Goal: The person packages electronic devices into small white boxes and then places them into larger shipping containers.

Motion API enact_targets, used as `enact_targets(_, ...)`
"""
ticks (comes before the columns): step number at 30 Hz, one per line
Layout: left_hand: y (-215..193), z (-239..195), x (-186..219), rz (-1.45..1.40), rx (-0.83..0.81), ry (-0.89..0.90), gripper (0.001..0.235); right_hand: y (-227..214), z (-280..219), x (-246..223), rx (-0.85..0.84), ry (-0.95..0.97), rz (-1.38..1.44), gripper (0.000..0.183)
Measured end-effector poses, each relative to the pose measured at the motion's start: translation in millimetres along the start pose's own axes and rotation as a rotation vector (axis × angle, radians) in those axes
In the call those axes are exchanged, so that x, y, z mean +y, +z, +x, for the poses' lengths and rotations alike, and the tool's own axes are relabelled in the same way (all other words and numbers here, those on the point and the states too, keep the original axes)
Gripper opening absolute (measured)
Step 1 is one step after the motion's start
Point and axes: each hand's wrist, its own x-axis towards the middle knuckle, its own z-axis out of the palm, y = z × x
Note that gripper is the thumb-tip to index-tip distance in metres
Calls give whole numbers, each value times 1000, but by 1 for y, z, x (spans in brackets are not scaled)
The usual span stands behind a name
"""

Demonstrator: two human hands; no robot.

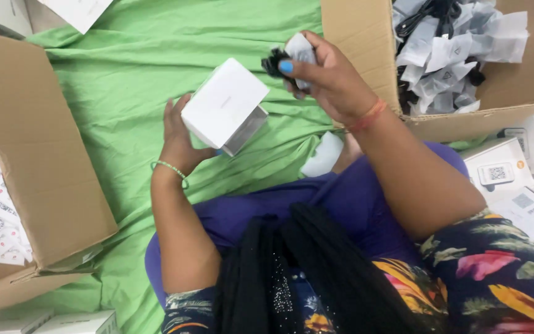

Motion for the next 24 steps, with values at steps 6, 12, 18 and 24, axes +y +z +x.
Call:
enact_targets(6, -14, 13, 54, 483, 142, -149, 82, -13, 27, 10, 280, -14, 666, 27)
enact_targets(12, 67, 113, 188, 110, 364, 220, 38, -56, 44, 35, 545, 13, 884, 19)
enact_targets(18, 218, 220, 245, -528, -75, 306, 47, -173, 48, 81, 588, -598, 968, 27)
enact_targets(24, 166, 174, 254, -258, 92, 290, 46, -202, 49, 74, 880, -754, 982, 45)
